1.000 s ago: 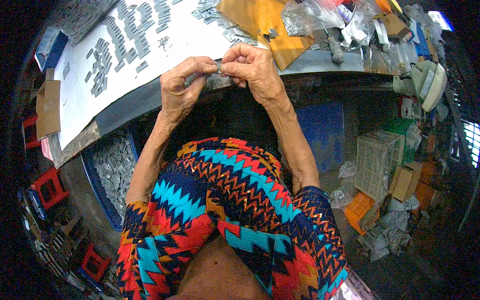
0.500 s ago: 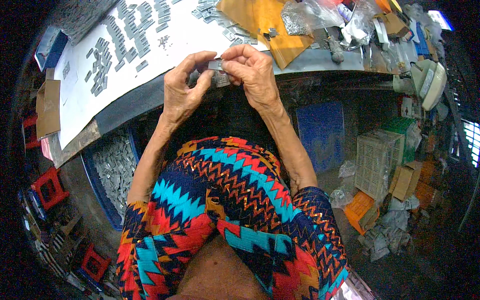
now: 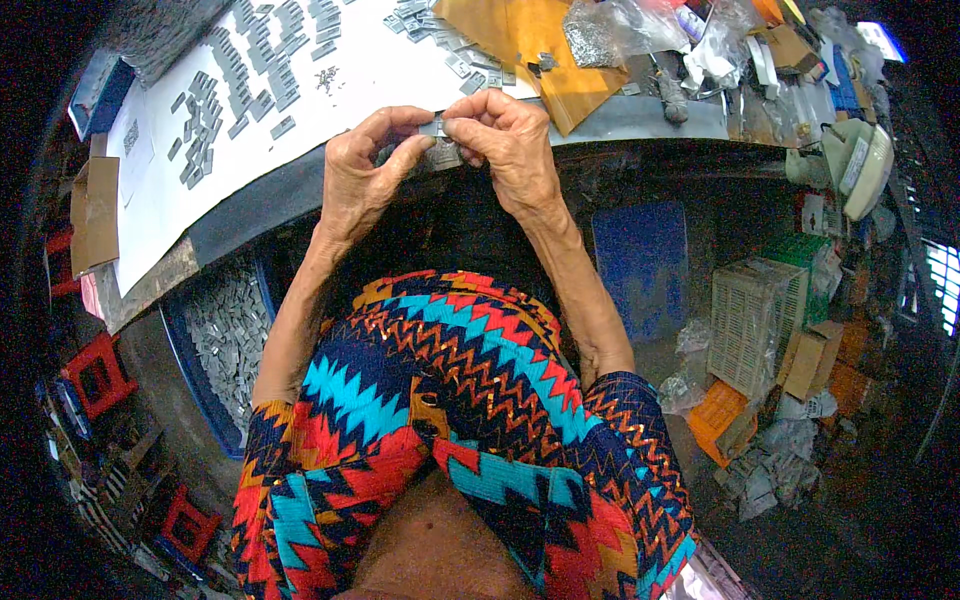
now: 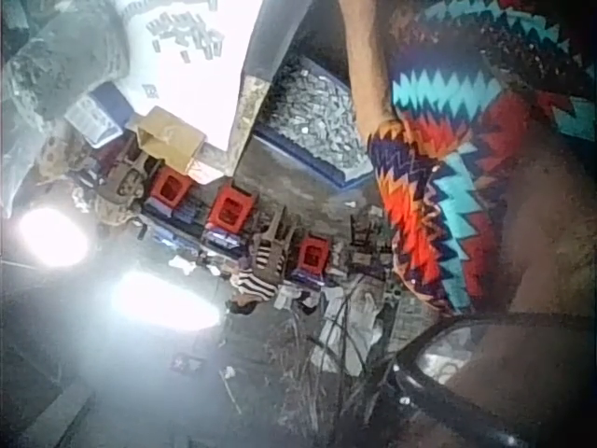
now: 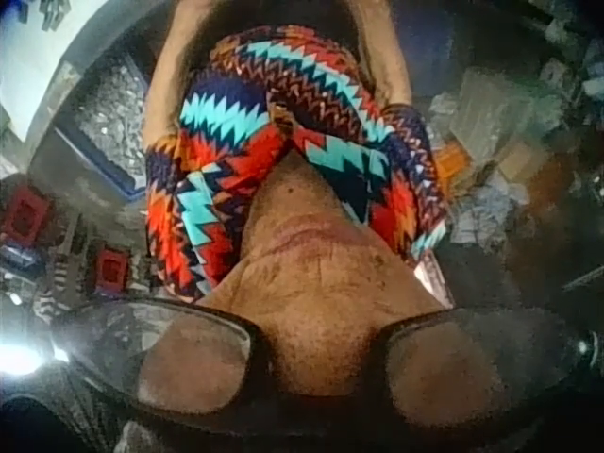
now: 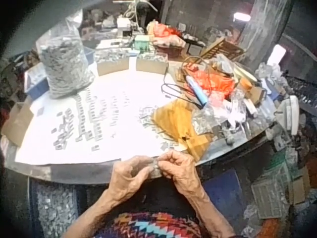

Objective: The recorder is sorting and packaging small metal parts into plastic bags at a workbench.

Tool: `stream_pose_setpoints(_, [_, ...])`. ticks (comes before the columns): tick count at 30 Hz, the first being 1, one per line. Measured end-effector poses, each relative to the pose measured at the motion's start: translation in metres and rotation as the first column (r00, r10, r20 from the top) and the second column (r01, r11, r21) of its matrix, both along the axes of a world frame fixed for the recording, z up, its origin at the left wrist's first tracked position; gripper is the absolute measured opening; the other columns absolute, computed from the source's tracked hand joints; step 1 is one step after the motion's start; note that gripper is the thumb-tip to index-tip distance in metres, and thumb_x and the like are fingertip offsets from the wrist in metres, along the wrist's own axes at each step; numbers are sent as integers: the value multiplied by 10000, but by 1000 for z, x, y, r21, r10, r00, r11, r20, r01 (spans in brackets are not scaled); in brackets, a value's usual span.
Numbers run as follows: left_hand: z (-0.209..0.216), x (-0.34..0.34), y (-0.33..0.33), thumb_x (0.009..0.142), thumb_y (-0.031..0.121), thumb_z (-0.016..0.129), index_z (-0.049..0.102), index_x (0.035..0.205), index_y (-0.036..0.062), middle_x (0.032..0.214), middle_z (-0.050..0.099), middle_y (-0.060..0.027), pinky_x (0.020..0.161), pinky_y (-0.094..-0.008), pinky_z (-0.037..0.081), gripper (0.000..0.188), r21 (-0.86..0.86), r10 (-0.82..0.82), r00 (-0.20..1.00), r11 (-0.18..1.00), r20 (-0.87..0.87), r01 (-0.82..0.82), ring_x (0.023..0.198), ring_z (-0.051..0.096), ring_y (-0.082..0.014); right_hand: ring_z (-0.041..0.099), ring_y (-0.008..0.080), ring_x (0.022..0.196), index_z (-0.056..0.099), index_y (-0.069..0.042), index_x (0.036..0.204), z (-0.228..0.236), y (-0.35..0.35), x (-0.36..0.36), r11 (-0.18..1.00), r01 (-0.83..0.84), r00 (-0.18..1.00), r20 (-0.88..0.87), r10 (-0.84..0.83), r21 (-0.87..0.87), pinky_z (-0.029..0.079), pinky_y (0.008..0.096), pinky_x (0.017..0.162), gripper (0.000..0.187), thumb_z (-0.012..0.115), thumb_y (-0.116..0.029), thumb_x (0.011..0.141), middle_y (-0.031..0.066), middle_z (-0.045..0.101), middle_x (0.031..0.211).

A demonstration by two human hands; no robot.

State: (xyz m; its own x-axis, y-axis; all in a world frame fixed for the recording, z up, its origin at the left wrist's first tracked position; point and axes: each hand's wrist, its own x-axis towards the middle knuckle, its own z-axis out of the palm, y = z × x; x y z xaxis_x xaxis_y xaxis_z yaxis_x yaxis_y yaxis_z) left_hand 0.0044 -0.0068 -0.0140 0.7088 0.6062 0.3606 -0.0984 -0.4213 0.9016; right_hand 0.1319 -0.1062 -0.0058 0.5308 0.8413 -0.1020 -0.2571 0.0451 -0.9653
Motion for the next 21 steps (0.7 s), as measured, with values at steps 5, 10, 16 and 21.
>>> stream_pose_setpoints(5, [3, 0, 0, 734, 60, 636, 603, 892, 12, 749, 625, -119, 561, -269, 472, 168, 12, -5, 1000, 1000, -22, 5, 618, 602, -181, 455, 35, 517, 589, 9, 801, -2, 0, -2, 1000, 25, 1000, -10, -25, 7, 344, 163, 462, 81, 618, -41, 745, -7, 547, 629])
stream_pose_setpoints(10, [-1, 2, 2, 733, 50, 621, 593, 892, 1, 802, 619, -141, 590, -302, 477, 168, 138, -17, 1000, 990, 7, 16, 676, 612, -226, 441, 20, 538, 588, 7, 775, 2, 2, -8, 994, 106, 988, 117, -102, -24, 346, 159, 478, 59, 615, -30, 738, -26, 529, 622])
stream_pose_setpoints(16, [4, 3, 9, 709, 63, 622, 575, 866, 21, 738, 582, -128, 596, -362, 448, 169, 313, 3, 1000, 950, -26, 6, 660, 566, -287, 432, 16, 541, 599, 14, 798, 13, 6, -2, 985, 57, 958, 288, -9, -160, 349, 156, 483, 80, 620, -44, 746, -37, 520, 623])
stream_pose_setpoints(21, [14, 2, 26, 742, 75, 639, 575, 911, -4, 822, 617, -132, 627, -314, 490, 197, 381, 10, 991, 924, -135, 42, 720, 614, -243, 447, 30, 522, 607, 4, 829, 11, 19, 7, 996, -62, 989, 129, 69, -61, 359, 160, 474, 98, 608, -82, 781, -25, 527, 616])
